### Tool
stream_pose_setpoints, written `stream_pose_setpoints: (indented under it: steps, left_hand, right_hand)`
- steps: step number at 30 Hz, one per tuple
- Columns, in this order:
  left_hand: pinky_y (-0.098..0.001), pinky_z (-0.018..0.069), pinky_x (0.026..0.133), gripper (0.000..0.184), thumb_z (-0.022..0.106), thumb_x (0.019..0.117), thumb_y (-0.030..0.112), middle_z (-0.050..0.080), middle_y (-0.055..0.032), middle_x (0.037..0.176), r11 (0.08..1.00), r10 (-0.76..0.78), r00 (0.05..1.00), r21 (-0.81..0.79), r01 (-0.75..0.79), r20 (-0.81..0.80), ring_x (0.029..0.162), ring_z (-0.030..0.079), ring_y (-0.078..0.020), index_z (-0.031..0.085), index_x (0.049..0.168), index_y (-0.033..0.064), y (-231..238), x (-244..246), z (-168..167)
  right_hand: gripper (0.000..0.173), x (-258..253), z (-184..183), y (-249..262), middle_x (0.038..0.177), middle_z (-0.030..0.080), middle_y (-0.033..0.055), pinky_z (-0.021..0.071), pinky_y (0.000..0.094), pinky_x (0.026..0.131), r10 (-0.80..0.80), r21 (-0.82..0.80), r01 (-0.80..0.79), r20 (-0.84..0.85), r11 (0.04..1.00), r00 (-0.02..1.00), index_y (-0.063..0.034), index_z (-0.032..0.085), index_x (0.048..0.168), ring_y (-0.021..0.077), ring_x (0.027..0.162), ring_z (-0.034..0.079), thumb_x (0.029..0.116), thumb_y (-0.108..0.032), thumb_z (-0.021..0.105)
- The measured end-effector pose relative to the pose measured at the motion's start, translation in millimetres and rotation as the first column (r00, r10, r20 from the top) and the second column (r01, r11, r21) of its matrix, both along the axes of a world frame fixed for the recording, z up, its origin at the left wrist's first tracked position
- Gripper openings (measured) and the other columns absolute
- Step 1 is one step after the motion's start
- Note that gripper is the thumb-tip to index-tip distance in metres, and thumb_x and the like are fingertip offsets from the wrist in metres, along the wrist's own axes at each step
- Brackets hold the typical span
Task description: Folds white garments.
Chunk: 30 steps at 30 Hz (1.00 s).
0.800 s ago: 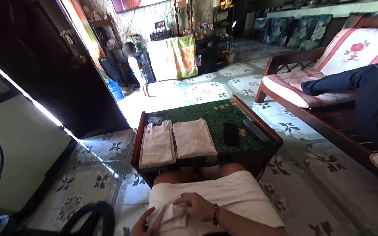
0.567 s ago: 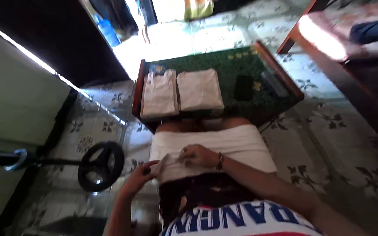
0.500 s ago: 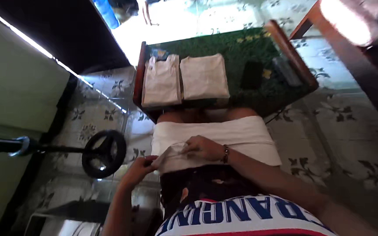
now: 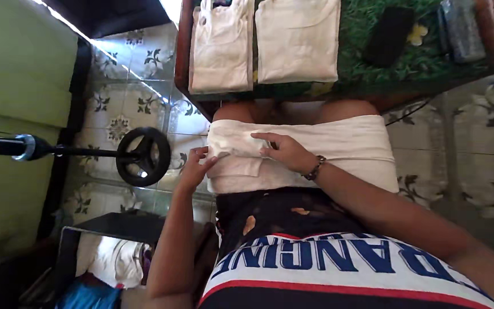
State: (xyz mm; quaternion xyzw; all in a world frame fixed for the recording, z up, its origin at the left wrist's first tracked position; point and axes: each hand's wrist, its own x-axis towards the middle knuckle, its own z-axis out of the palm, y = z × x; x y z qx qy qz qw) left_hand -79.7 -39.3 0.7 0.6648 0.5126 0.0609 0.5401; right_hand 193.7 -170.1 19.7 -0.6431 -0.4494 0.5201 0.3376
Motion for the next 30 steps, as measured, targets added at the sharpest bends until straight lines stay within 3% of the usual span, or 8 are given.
stream_pose_setpoints:
  steps: [5,9,12,15,20,22,26,30]
  left_hand:
    - [-0.0369,0.0530,0.093,0.021,0.056,0.1006,0.011,0.065,-0.0066,0.109,0.978,0.193,0.925,0.016,-0.209,0.327,0.102,0.063,-0.0124,0.059,0.118,-0.0008,-11,8,0]
    - [-0.0353,0.0553,0.089,0.025,0.046,0.1017,0.006,0.068,0.0015,0.097,0.959,0.278,0.811,-0.107,-0.261,0.515,0.090,0.067,-0.0081,0.046,0.126,0.0100,-14,9,-10]
    - [-0.0365,0.0580,0.087,0.056,0.051,0.1012,0.005,0.069,-0.0088,0.114,0.987,0.158,0.896,-0.086,-0.135,0.416,0.096,0.069,-0.0138,0.035,0.155,0.0105,-16,5,-22]
    - [-0.0349,0.0530,0.097,0.043,0.047,0.1021,0.006,0.058,-0.0135,0.141,0.999,0.044,0.952,-0.032,-0.036,0.303,0.117,0.062,-0.0141,0.055,0.145,0.0065,-18,5,-11]
    - [-0.0363,0.0446,0.112,0.055,0.045,0.0971,0.002,0.040,-0.0179,0.159,0.999,-0.032,0.927,0.047,0.015,0.374,0.140,0.048,-0.0190,0.043,0.152,-0.0002,-12,-3,-15]
    - [-0.0377,0.0482,0.108,0.059,0.047,0.0956,0.003,0.034,-0.0154,0.163,0.996,-0.088,0.960,0.042,0.080,0.267,0.137,0.051,-0.0199,0.041,0.154,0.0039,-12,-3,-17]
    - [-0.0379,0.0543,0.082,0.066,0.052,0.0912,0.002,0.035,-0.0160,0.161,0.997,-0.013,0.998,0.080,0.007,0.064,0.101,0.064,-0.0182,0.038,0.156,0.0084,-13,-2,-8]
    - [-0.0526,0.0463,0.104,0.070,0.056,0.0939,0.002,0.034,-0.0310,0.157,0.942,0.165,0.986,0.303,-0.148,-0.031,0.135,0.048,-0.0410,0.029,0.158,-0.0006,-5,-4,0]
  right_hand:
    - [0.048,-2,3,-2,0.138,0.060,0.0140,0.0543,0.0414,0.089,-0.056,0.114,0.053,0.026,0.992,0.998,-0.0139,0.055,0.147,0.0217,0.104,0.064,0.0998,-0.007,0.061]
    - [0.054,-4,2,0,0.144,0.054,0.0183,0.0528,0.0459,0.099,-0.054,0.157,0.041,0.083,0.987,0.995,-0.0113,0.049,0.151,0.0279,0.121,0.061,0.0989,-0.005,0.060]
    - [0.055,-5,0,6,0.143,0.054,0.0201,0.0496,0.0505,0.103,0.025,0.019,-0.029,0.165,0.999,0.986,-0.0093,0.046,0.153,0.0323,0.123,0.059,0.0994,-0.008,0.060]
    - [0.054,-5,0,7,0.145,0.053,0.0196,0.0479,0.0500,0.105,0.018,-0.010,-0.017,0.175,1.000,0.984,-0.0111,0.046,0.154,0.0325,0.126,0.058,0.1016,-0.014,0.059]
    - [0.054,-10,1,3,0.145,0.052,0.0228,0.0472,0.0452,0.106,0.004,0.014,-0.007,0.228,1.000,0.974,-0.0095,0.044,0.154,0.0319,0.126,0.058,0.1022,-0.017,0.056]
    - [0.055,-12,2,3,0.148,0.047,0.0234,0.0448,0.0453,0.110,0.053,-0.056,-0.040,0.256,0.998,0.965,-0.0083,0.046,0.153,0.0333,0.131,0.053,0.1010,-0.019,0.059]
    - [0.064,4,13,-11,0.156,0.037,0.0253,0.0373,0.0578,0.112,0.115,-0.100,-0.080,0.423,0.992,0.899,-0.0172,0.044,0.156,0.0441,0.137,0.043,0.1005,-0.043,0.061]
    - [0.072,64,16,-70,0.165,0.029,0.0182,0.0251,0.0692,0.115,-0.114,-0.046,0.205,0.703,0.978,0.702,-0.0173,0.038,0.159,0.0426,0.151,0.027,0.1017,-0.059,0.047]
